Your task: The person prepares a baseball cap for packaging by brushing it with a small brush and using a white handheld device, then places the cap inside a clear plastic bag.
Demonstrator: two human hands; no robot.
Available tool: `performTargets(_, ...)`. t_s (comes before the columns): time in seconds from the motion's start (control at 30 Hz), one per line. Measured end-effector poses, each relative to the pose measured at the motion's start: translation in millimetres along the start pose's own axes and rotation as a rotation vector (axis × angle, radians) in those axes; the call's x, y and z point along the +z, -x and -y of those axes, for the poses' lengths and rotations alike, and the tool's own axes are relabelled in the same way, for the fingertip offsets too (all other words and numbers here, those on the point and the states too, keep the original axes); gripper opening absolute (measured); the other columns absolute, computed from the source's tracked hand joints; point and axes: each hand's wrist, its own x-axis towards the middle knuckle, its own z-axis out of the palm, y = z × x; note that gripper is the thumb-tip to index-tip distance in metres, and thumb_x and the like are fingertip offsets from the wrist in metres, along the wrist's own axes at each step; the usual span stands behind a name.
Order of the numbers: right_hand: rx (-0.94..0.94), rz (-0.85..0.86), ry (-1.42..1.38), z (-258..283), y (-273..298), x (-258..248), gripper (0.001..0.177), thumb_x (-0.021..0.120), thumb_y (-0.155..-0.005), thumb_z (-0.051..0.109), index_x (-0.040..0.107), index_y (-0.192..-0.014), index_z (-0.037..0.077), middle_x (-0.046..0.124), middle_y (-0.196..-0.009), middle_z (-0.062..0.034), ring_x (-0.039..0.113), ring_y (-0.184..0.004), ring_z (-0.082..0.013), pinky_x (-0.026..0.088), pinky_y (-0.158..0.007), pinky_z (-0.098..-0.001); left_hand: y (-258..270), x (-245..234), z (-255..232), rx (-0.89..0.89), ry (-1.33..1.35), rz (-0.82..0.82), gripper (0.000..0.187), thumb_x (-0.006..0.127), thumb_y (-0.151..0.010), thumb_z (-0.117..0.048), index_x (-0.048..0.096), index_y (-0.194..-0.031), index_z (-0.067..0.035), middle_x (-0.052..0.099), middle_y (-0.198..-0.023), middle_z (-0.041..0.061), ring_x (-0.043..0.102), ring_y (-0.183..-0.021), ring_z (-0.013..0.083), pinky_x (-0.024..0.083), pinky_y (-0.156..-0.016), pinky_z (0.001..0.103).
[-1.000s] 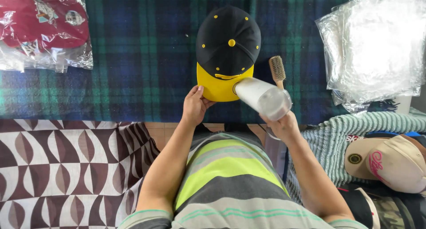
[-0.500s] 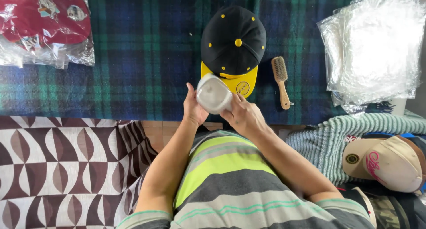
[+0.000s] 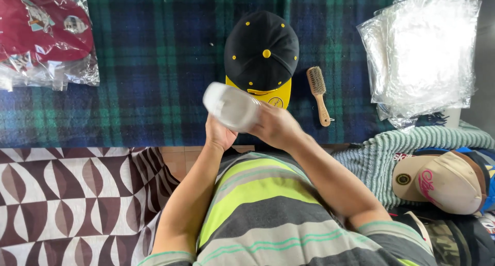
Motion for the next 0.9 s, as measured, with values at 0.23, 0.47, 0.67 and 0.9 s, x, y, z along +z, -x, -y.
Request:
performTargets(0.23,0.093,-0.081,-0.070,-110.2,132.6,-52.7,0.037,0.082,-0.079,0.021,0.064,-0.096,-0.006,0.064,-0.092,-0.0337,0.060,-0.077,-0.0551,0.054,-0.063,-0.0543,-0.6,-4.6,1.5,0.054,-0.013,0.068,0.031,0.059,-0.104,-0.035,0.062,-0.126,-0.013,0.069,-0.123,0.026,0.070,-0.111,0.0457,0.057,-0.098,0.058)
performTargets(0.47,0.240,-0.222,-0.141,-129.2,105.5,-53.3,0.037,0.083,-0.086,0.023,0.060,-0.064,0.003,0.064,-0.056,-0.0118,0.066,-0.052,-0.0284,0.055,-0.057,-0.0387,4.6,-0.8,0.7,0.108,-0.024,0.118,0.024,0.059,-0.105,-0.026,0.064,-0.124,-0.013,0.073,-0.115,0.024,0.073,-0.103,0.0448,0.058,-0.094,0.058)
performTargets(0.67,0.200,-0.124,-0.039,-114.9,102.7,-37.8,0.039,0.083,-0.075,0.028,0.062,-0.059,0.000,0.061,-0.052,-0.0198,0.063,-0.054,-0.0423,0.049,-0.055,-0.0498,12.5,12.7,-3.1,0.115,-0.036,0.112,0.024,0.056,-0.106,-0.027,0.063,-0.124,-0.013,0.073,-0.113,0.024,0.074,-0.100,0.0428,0.061,-0.092,0.056)
performTargets(0.9,-0.121,-0.098,-0.042,-69.7,76.9,-13.2,0.039,0.075,-0.089,0.035,0.060,-0.086,0.000,0.065,-0.082,-0.0151,0.068,-0.074,-0.0395,0.057,-0.062,-0.0427,6.1,1.0,-0.9,0.111,0.003,0.135,0.023,0.056,-0.106,-0.026,0.063,-0.123,-0.013,0.074,-0.108,0.024,0.076,-0.092,0.0415,0.064,-0.084,0.054)
